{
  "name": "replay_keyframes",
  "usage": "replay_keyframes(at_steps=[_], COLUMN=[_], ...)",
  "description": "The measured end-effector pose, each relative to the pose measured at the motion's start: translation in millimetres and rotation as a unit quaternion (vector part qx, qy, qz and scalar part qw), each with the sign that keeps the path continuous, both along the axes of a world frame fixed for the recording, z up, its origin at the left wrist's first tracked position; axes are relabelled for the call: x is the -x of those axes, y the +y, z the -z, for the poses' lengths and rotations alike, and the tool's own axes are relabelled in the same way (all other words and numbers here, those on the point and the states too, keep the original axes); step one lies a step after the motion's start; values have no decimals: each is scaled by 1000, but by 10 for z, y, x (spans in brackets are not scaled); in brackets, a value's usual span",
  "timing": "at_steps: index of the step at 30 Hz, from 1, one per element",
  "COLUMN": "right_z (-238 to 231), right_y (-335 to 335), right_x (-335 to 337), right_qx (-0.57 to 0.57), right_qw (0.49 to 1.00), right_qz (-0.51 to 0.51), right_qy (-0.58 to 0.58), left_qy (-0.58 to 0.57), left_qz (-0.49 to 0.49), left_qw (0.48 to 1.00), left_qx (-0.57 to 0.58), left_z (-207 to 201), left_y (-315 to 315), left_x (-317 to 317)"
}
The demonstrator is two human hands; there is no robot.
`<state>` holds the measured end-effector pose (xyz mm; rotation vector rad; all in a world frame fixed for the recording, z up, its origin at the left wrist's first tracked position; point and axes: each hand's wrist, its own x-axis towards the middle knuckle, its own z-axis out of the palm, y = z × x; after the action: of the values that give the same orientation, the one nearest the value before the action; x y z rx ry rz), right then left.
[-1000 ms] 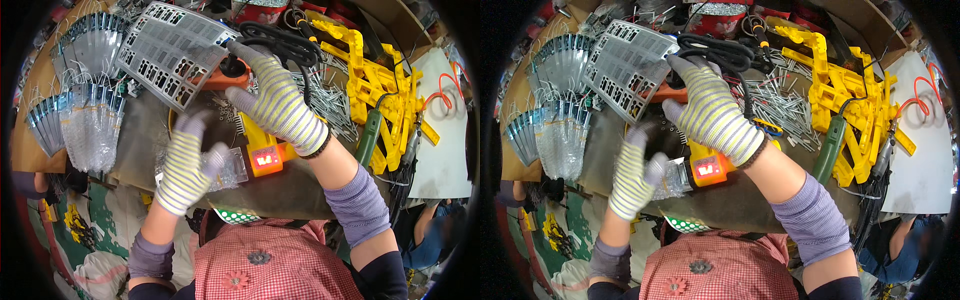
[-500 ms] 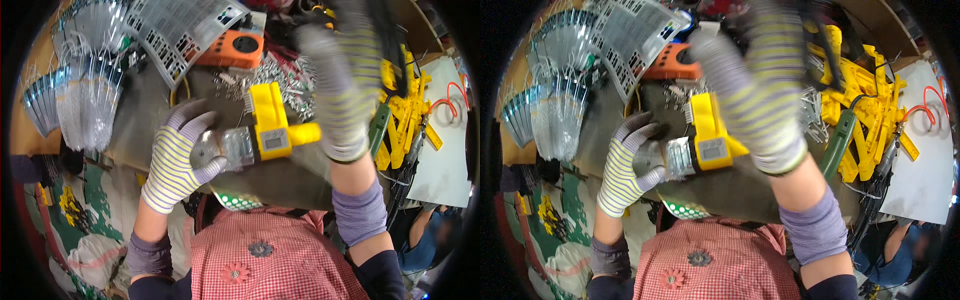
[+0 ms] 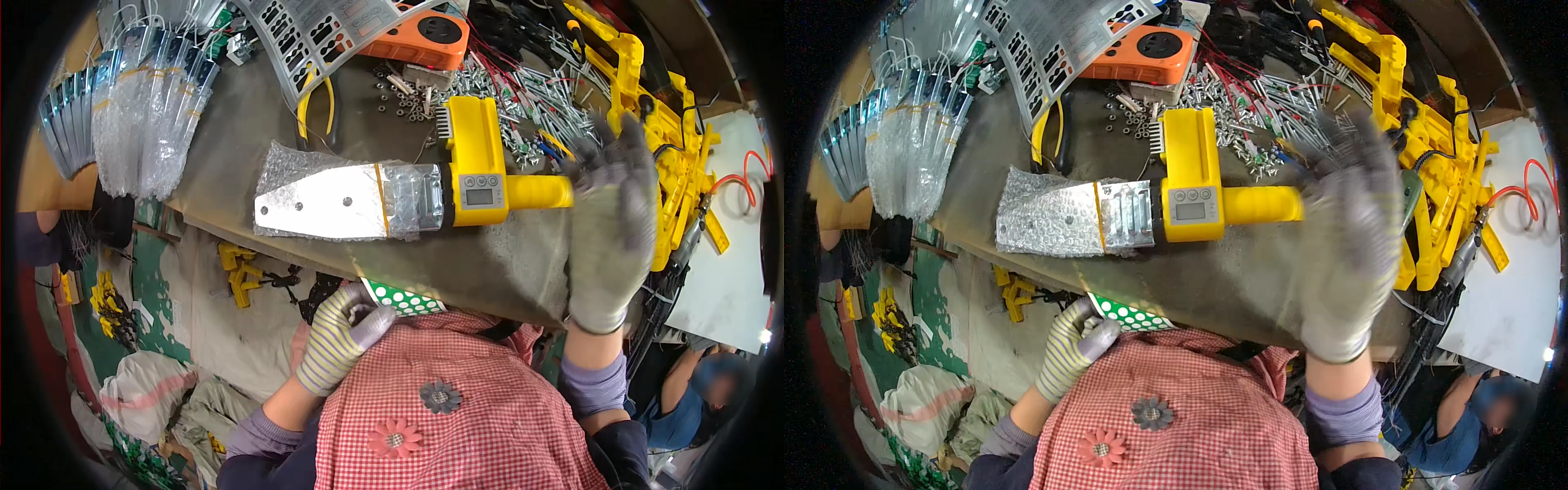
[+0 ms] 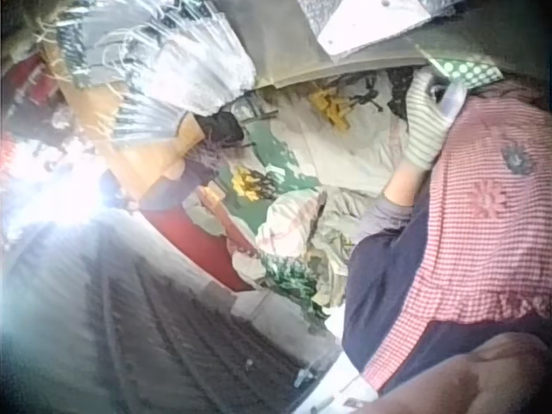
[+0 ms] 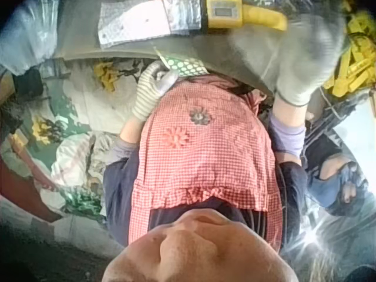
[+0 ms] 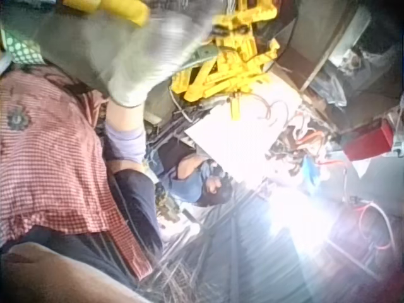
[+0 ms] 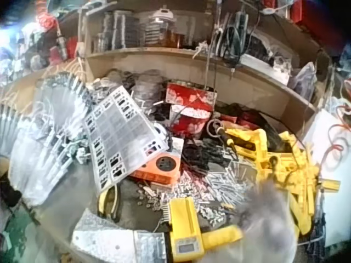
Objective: The person uses a power screwdriver to fasten a circuit board into a yellow plastic housing, then peels a sticker from a sheet and applies it to the device. After placing the assembly on the floor, they use a soldering iron to connect wires to the circuit board of another unit.
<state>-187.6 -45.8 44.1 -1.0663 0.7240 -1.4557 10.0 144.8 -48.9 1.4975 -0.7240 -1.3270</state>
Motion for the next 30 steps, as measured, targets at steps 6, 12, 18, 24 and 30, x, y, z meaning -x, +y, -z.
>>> replay_keyframes(at_steps=[6,12,18,24,30], right_z=[79,301,283,255,323], right_y=[494,669,699,690,594], right_x=[-124,-421,-536,-589,-434], right_qx=[179,260,317,334,218], right_qw=[857,760,702,669,799], right_qz=[-292,-278,-243,-230,-209], right_qy=[384,527,590,623,520], left_qy=[203,70,-161,-250,-278], left_qz=[-59,-33,-30,-4,102], left_qw=[977,997,980,960,950], left_qx=[-16,15,109,129,103], left_z=[78,-97,-56,-29,-249], left_y=[190,67,11,-32,-207], left_x=[-72,-61,-54,-95,-270])
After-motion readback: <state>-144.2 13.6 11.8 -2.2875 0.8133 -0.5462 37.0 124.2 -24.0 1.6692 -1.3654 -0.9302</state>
